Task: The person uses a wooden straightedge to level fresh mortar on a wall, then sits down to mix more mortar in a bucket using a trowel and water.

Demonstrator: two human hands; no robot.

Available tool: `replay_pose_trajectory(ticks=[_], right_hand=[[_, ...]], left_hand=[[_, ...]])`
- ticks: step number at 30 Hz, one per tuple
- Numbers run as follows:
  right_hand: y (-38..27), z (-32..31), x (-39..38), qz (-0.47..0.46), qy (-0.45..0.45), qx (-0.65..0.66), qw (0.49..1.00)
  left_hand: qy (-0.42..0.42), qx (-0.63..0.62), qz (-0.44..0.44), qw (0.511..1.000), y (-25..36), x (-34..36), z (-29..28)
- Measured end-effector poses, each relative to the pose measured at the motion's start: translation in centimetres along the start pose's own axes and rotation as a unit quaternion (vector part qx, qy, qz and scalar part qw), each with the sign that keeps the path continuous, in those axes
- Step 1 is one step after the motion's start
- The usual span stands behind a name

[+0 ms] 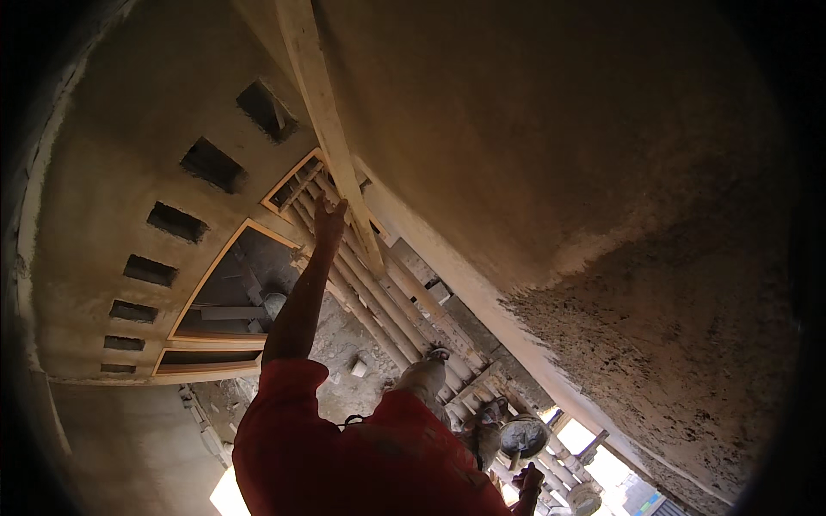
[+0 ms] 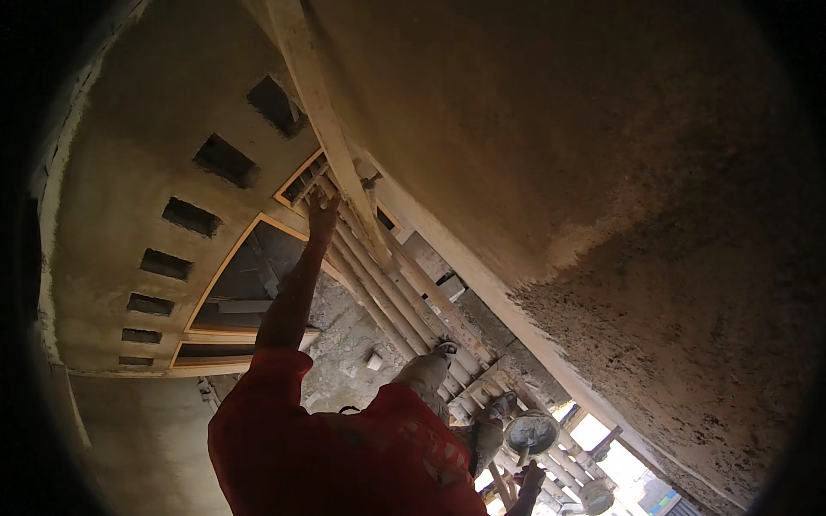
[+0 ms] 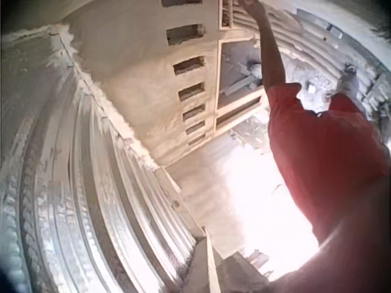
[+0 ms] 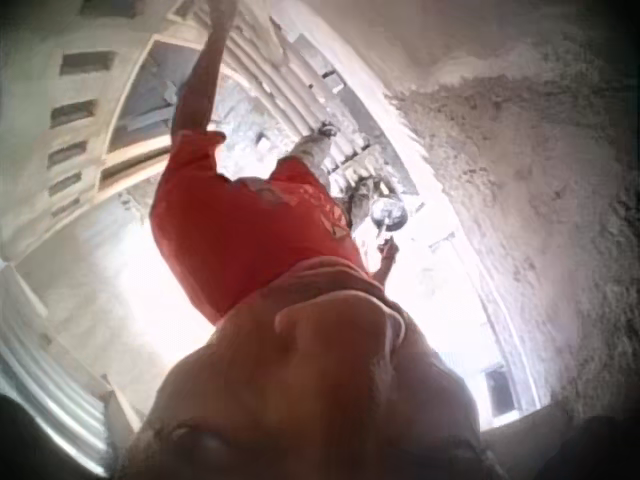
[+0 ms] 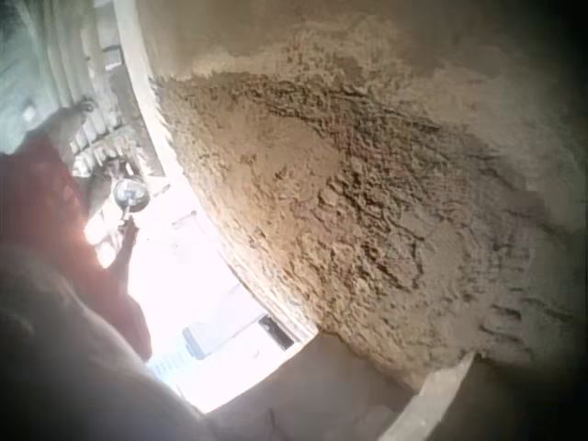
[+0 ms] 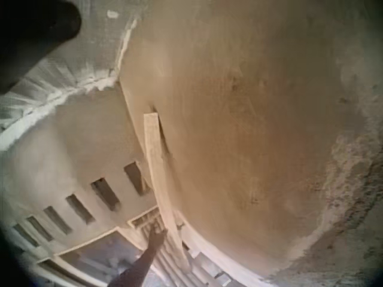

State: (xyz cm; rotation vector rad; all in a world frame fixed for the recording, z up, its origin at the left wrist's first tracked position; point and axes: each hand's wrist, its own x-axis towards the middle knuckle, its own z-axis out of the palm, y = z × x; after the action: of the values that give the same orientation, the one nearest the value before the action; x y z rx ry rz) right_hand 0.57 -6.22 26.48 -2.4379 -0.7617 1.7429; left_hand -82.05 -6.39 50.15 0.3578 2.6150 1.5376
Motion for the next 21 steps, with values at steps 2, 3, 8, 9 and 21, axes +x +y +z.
replay_pose_trajectory(ticks=[2,3,8,9,21], right_hand=[[0.3,-2.5,2.8,0.015,-0.078,0.022,0.997],[-0.1,-4.2,4.6,0.055,-0.163,0.141,0.975],[-6.3,-0.3,-1.4,-0.009,-0.075,0.010,0.997],[-6.2,-0.2,-0.9,-0.009,-0.060,0.028,0.998],[-3.1,4.7,-7.6,0.093,-0.057,0.057,0.992]], left_hand=[[0.012,-0.021,0.035,0.999,5.1,3.6,0.5],[0.009,-0.044,0.051,0.998,8.2,5.6,2.5],[0.044,-0.024,0.171,0.984,10.1,18.2,1.2],[0.025,-0.047,0.165,0.985,11.1,19.3,2.8],[-0.054,-0.088,0.157,0.982,10.7,21.5,0.9]])
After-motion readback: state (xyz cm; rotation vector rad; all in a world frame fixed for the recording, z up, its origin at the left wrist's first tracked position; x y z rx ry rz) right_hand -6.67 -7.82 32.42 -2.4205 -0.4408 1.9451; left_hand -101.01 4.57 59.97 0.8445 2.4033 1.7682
